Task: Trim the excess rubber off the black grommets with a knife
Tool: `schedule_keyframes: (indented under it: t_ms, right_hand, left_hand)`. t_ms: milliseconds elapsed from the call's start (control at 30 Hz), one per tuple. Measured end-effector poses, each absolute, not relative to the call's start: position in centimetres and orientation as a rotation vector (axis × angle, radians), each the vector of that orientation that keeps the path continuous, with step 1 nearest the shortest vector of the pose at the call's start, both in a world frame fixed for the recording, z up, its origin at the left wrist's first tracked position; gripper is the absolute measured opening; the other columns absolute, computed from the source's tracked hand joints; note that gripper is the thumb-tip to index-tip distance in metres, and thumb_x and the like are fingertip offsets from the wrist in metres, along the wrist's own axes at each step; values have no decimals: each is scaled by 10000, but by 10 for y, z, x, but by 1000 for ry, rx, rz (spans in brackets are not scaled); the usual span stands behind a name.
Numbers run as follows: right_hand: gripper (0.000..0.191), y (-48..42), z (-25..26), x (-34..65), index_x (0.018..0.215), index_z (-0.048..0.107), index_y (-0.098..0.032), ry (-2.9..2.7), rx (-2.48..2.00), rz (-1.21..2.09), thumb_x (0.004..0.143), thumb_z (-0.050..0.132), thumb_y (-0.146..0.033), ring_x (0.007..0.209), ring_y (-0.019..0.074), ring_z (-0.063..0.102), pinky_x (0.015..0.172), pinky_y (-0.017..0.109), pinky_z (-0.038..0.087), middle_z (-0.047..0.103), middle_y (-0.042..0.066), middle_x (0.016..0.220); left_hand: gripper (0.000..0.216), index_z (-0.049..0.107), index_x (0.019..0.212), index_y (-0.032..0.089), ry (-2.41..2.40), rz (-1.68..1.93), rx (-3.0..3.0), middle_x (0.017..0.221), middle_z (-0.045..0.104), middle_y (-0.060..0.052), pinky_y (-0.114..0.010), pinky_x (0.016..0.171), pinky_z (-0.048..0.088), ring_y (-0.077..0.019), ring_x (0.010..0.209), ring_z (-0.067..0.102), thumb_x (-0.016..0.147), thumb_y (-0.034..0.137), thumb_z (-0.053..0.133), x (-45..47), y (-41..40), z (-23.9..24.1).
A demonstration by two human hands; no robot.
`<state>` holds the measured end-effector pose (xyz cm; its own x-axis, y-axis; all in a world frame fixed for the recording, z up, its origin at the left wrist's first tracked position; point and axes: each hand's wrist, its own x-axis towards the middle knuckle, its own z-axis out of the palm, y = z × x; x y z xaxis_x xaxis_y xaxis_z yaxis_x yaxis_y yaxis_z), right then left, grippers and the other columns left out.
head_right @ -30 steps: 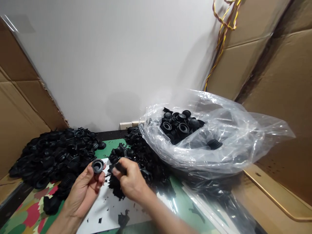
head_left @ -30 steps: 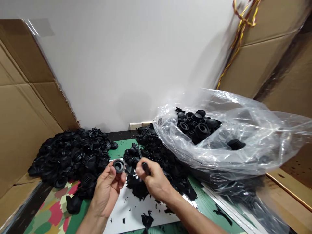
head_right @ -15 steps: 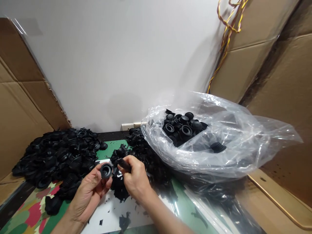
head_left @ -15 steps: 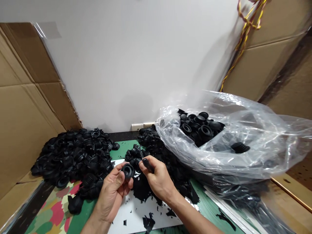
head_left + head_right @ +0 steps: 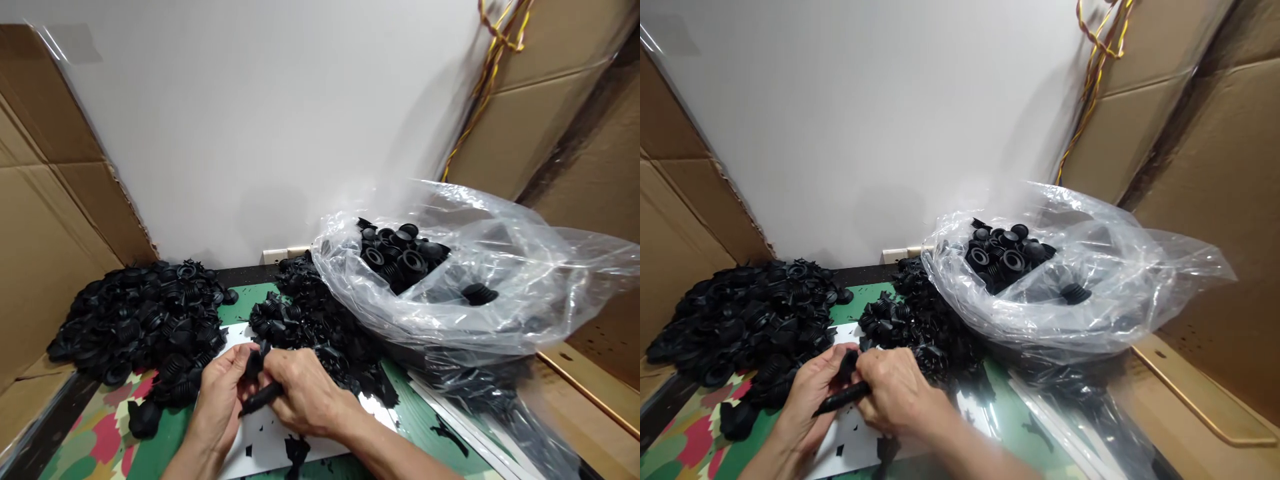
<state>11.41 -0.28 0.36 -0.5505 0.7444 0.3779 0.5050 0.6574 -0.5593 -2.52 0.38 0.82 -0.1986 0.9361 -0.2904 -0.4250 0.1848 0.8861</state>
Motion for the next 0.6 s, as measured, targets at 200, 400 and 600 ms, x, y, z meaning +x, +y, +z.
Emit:
schedule_keyframes:
  t_ms: [200,400,600]
  right_hand:
    - [91,-23,4,97,643,504,-206,-2332,-705,635,681,545,-134,496,121,452,482,241,264,580,-17,612]
    - [164,11,-7,125,582,384,-219,-1799,-974,695,706,452,-136,490,115,385,485,231,282,434,-38,543]
    - [84,24,-7,133,775,544,-187,-1493,-1098,720,699,509,-186,559,136,459,531,243,377,551,-3,682]
  left_hand:
    - [514,552,586,148,1174,1494,483,433,562,29,-140,334,321,-72,374,482,363,458,896,-30,6,14]
    - [455,573,680,150,1054,1486,514,475,558,41,-136,315,282,-67,368,469,493,446,864,-28,1,10]
    - [432,644,769,137,1011,1425,540,531,598,21,-142,335,297,-81,396,511,489,366,880,-28,-1,8]
